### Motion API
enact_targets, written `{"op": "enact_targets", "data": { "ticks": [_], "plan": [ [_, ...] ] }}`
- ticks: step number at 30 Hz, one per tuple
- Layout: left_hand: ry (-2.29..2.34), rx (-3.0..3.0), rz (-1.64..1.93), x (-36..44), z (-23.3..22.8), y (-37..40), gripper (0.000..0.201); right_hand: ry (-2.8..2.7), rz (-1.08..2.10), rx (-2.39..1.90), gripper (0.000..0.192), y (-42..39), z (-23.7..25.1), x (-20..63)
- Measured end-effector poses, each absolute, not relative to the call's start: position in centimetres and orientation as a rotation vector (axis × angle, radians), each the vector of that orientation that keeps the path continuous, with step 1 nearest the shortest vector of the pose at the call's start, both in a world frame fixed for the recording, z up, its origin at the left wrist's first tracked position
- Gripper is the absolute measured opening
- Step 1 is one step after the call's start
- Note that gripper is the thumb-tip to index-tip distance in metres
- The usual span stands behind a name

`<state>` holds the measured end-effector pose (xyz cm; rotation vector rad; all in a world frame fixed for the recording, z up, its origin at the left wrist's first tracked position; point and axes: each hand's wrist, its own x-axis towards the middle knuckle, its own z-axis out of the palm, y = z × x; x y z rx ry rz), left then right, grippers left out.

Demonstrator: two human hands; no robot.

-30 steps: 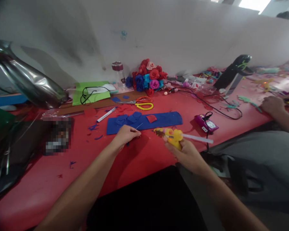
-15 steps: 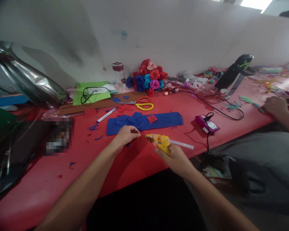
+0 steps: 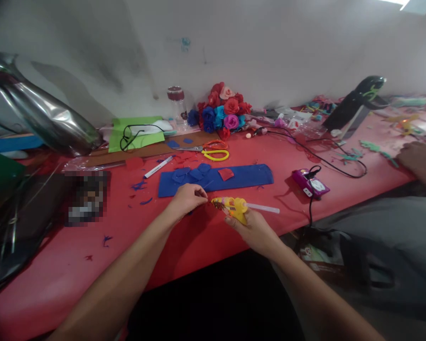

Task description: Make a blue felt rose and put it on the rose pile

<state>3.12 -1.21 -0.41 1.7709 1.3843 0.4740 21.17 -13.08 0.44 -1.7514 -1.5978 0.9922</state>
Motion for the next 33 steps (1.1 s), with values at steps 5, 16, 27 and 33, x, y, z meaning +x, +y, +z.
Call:
{"op": "enact_targets", "data": {
  "ticks": [5, 16, 27, 33],
  "plan": [
    [1.380, 1.781, 0.435, 3.1, -0.4, -1.3, 0.013, -1.610, 0.949, -1.771, 0.030, -12.7, 0.7, 20.9],
    [1.368, 1.780, 0.429, 3.0, -0.6, -1.2, 0.012, -1.681, 0.907, -1.816, 0.032, -12.4, 0.3, 21.5],
    [1.381, 1.878, 0.272, 2.9, 0.1, -1.3, 0.016, -1.702, 0.863, -1.924, 0.039, -12.3, 0.7, 21.8],
    [1.376, 1.895, 0.259, 3.0, -0.1, -1.2, 0.017, -1.701, 0.851, -1.931, 0.040, -12.1, 0.9, 22.0]
  ]
}}
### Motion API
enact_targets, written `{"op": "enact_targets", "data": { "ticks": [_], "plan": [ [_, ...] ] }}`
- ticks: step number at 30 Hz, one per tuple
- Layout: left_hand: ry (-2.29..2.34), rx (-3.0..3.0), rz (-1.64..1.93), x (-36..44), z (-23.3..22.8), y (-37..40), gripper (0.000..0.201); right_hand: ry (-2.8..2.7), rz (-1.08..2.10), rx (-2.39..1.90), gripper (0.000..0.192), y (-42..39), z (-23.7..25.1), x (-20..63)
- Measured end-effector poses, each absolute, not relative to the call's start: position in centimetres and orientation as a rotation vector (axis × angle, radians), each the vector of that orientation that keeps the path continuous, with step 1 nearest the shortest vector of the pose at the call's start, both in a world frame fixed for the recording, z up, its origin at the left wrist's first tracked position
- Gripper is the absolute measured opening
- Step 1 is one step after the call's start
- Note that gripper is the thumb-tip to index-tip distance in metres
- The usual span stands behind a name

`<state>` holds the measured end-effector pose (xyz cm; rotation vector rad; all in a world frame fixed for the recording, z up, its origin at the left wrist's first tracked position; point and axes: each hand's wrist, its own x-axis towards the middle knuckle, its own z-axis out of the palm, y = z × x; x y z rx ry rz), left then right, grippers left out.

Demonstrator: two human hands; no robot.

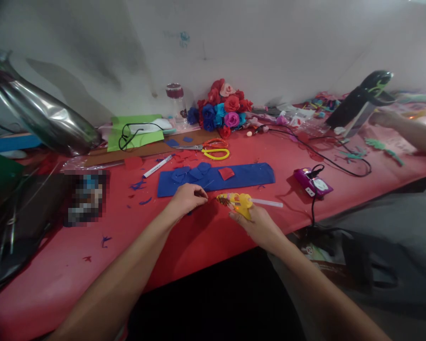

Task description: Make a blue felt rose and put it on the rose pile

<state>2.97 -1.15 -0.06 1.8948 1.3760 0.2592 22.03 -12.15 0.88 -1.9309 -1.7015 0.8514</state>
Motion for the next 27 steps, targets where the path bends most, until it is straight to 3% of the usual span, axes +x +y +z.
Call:
{"op": "enact_targets", "data": {
  "ticks": [27],
  "plan": [
    [1.369, 1.884, 0.280, 2.9, -0.1, -1.2, 0.017, -1.763, 0.736, -1.839, 0.032, -12.4, 0.8, 22.2]
  ]
}}
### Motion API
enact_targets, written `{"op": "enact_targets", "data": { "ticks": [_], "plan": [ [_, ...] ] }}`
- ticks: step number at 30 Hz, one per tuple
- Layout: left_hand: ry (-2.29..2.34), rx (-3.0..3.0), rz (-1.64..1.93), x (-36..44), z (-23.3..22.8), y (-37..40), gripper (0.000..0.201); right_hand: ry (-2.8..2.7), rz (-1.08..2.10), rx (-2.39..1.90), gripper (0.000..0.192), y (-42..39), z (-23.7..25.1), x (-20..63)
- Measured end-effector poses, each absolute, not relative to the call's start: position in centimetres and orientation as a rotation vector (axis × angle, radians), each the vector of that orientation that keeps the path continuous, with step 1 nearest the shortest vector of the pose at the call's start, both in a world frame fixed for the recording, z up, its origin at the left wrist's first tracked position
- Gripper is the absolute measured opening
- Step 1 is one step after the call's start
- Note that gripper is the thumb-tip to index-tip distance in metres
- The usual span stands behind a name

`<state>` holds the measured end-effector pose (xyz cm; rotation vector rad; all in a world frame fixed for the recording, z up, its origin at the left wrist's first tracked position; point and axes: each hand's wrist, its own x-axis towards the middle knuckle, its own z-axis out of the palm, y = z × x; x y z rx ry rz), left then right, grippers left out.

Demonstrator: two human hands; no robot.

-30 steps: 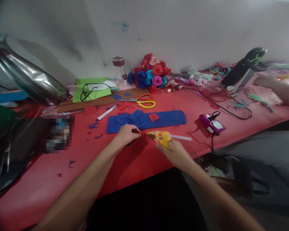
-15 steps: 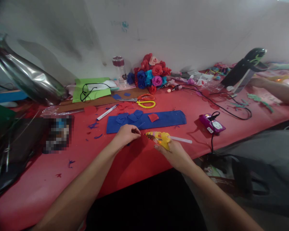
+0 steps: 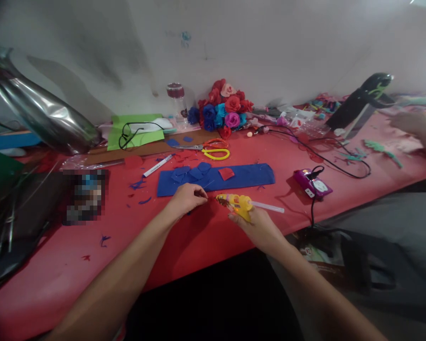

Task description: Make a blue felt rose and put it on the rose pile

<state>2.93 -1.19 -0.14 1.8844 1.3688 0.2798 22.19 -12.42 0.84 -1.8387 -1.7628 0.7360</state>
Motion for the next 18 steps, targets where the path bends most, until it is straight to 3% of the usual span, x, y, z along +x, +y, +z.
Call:
{"op": "enact_targets", "data": {
  "ticks": [10, 18],
  "plan": [
    [1.367, 1.882, 0.283, 2.9, -0.1, -1.2, 0.017, -1.840, 0.782, -1.786, 0.030, -12.4, 0.6, 22.3],
    [1.352, 1.902, 0.275, 2.9, -0.1, -1.1, 0.015, -1.725, 0.656, -1.847, 0.040, -12.3, 1.1, 23.1]
  ]
}}
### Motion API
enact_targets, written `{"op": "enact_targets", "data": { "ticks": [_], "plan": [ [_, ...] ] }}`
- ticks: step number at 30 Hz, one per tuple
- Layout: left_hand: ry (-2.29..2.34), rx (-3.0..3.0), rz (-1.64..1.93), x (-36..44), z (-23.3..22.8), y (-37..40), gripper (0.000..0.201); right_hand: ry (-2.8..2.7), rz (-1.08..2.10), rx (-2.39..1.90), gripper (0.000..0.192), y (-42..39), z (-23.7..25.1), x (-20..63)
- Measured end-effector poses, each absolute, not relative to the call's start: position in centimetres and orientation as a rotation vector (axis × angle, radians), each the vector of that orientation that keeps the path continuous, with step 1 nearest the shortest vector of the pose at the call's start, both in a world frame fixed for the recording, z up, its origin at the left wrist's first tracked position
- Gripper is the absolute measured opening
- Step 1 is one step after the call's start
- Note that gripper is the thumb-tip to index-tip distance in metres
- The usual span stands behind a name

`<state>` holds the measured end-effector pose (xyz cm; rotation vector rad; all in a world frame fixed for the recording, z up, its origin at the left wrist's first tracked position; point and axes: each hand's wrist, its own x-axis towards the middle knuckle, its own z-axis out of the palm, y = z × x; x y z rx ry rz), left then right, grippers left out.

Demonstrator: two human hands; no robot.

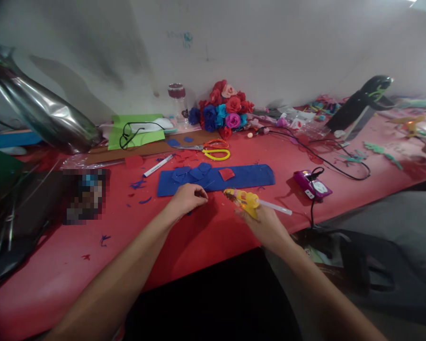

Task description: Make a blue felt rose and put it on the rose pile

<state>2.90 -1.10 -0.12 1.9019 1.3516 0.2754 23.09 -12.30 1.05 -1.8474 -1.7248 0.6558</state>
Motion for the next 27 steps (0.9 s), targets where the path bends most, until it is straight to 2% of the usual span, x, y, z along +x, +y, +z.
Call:
{"op": "enact_targets", "data": {
  "ticks": [7, 27],
  "plan": [
    [1.360, 1.904, 0.266, 3.0, -0.2, -1.1, 0.017, -1.823, 0.838, -1.770, 0.035, -12.7, 0.4, 21.6],
    [1.364, 1.886, 0.269, 3.0, -0.1, -1.1, 0.016, -1.852, 0.786, -1.756, 0.034, -12.2, 0.6, 21.8]
  ]
}}
